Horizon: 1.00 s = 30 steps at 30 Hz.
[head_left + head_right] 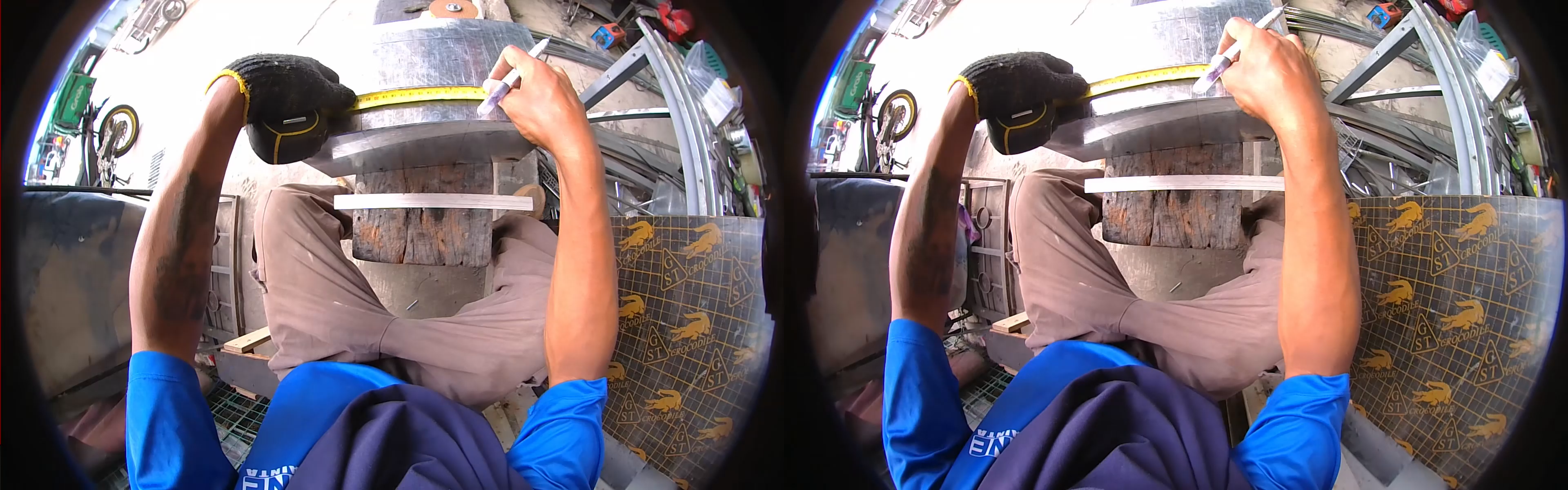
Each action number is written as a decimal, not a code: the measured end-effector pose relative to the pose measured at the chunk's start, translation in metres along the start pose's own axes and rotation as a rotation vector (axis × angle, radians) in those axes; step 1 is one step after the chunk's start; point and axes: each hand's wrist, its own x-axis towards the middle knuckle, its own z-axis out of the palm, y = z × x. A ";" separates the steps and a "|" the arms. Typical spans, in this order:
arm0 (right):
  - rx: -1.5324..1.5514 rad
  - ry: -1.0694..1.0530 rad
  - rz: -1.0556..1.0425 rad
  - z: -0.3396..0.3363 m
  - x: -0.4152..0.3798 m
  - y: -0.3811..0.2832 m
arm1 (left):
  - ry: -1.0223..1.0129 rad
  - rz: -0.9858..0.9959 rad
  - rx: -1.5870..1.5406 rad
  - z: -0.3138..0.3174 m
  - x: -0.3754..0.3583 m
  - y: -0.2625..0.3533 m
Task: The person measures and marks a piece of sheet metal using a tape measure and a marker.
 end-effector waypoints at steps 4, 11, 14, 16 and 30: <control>0.020 0.018 -0.018 0.002 -0.001 0.003 | -0.008 0.072 0.003 -0.002 0.003 -0.005; -0.029 0.032 -0.076 0.001 -0.003 0.001 | -0.122 0.101 -0.150 -0.003 0.003 -0.004; -0.019 -0.008 -0.054 0.001 -0.001 0.000 | -0.042 -0.041 -0.035 -0.004 -0.003 0.009; -0.004 -0.031 -0.044 0.000 0.001 0.000 | -0.032 -0.062 -0.036 -0.003 -0.004 0.009; 0.028 -0.033 -0.032 0.002 0.001 0.004 | 0.000 -0.069 -0.013 -0.002 -0.006 0.010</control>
